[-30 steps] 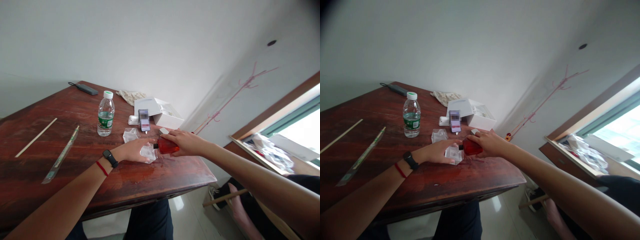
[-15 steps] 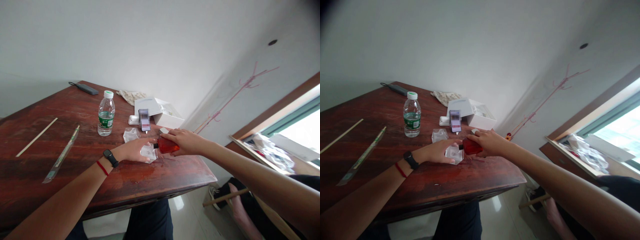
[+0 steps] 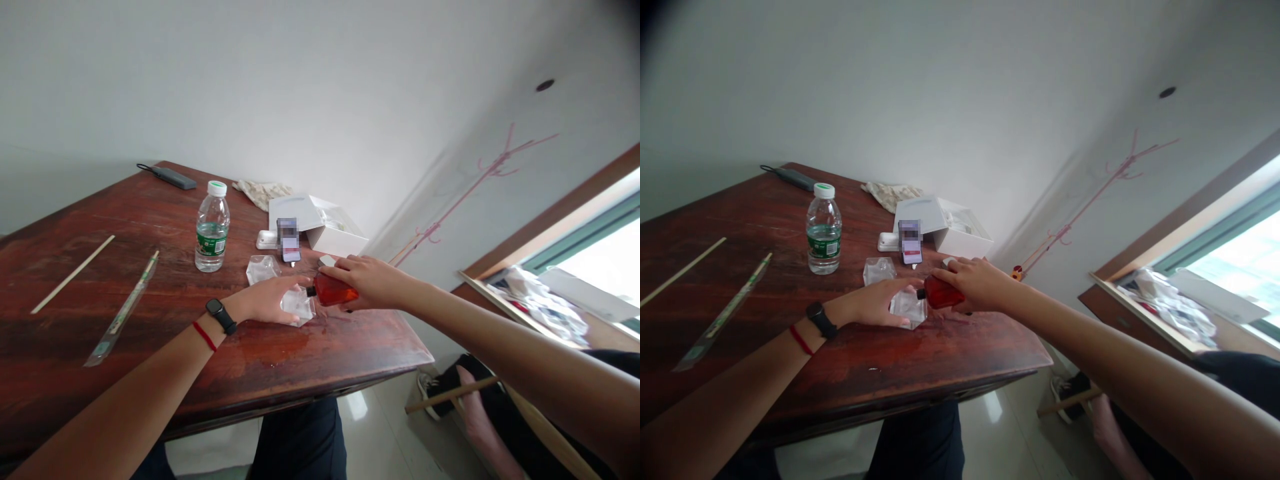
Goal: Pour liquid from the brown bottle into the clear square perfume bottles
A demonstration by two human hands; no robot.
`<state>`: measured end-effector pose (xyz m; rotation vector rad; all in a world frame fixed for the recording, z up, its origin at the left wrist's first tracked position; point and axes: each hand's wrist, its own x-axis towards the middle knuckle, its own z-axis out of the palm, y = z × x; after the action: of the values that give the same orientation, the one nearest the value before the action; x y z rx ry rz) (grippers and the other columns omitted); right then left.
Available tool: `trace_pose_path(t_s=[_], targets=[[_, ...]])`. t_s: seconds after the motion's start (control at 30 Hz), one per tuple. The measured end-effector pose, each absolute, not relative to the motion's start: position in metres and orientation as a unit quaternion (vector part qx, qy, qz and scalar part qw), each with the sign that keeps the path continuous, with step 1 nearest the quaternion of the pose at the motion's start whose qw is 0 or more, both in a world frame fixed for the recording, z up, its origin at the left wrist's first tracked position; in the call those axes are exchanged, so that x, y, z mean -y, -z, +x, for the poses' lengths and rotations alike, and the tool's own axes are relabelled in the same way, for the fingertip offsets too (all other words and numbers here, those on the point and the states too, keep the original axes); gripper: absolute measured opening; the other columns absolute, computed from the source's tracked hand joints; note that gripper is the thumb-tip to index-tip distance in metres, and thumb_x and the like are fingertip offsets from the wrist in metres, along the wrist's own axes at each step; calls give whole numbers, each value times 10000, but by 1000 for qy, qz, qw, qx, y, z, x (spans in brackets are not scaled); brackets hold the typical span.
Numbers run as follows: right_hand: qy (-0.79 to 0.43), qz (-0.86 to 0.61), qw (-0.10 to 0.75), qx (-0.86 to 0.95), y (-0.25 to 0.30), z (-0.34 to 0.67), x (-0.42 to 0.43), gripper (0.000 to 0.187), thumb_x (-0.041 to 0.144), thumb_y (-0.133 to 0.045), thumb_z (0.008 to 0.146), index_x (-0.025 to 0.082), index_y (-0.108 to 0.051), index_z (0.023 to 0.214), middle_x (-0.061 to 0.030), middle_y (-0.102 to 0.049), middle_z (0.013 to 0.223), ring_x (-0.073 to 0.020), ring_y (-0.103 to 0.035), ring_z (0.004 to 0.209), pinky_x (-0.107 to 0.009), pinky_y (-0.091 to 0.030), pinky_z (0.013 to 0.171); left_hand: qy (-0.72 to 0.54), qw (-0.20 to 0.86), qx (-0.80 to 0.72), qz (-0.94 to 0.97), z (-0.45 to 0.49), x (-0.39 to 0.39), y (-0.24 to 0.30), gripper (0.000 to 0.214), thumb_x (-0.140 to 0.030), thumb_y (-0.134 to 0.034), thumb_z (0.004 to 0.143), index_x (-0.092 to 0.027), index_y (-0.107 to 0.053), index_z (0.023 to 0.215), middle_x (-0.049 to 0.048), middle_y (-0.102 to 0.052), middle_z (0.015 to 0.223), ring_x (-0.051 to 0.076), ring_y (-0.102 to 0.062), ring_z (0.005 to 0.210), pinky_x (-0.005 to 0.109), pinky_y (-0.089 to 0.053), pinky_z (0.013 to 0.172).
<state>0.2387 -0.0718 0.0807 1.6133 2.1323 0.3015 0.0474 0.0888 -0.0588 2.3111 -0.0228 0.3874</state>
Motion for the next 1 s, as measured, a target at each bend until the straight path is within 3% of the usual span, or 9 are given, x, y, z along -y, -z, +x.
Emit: trace_pose_path(t_s=[0.3,0.53,0.77,1.0], targets=[[-117,573,243,-774,-83,237,69,864,477,-846,854,171,-464,1565,-221,-667,1404,-397,-702,1147,-497,-562,901,-159,371,13,915,49,-91,59,893,-359,-857,781,-222,-452,1566,128,-615,1532,355,-630,1345,470,-457,1162],[-135,561,254,-777,-84,237,67,806,460,-836,861,184,-483,1531,-190,-700,1311,-358,-701,1072,-452,-532,864,-165,388,29,906,48,-88,54,900,-327,-850,790,-241,-429,1580,108,-613,1537,342,-628,1344,464,-459,1164],[-133,557,260,-777,-85,236,65,829,413,-846,852,164,-469,1546,-209,-686,1329,-363,-693,1078,-465,-526,876,-186,384,67,902,47,-86,47,824,-293,-831,816,-285,-470,1557,72,-532,1622,345,-568,1417,466,-413,1210],[-135,560,248,-778,-82,238,66,818,411,-838,854,191,-466,1549,-194,-694,1309,-347,-686,1063,-452,-517,871,-176,392,44,902,48,-87,51,911,-289,-857,775,-276,-432,1581,89,-575,1582,343,-616,1355,469,-453,1171]])
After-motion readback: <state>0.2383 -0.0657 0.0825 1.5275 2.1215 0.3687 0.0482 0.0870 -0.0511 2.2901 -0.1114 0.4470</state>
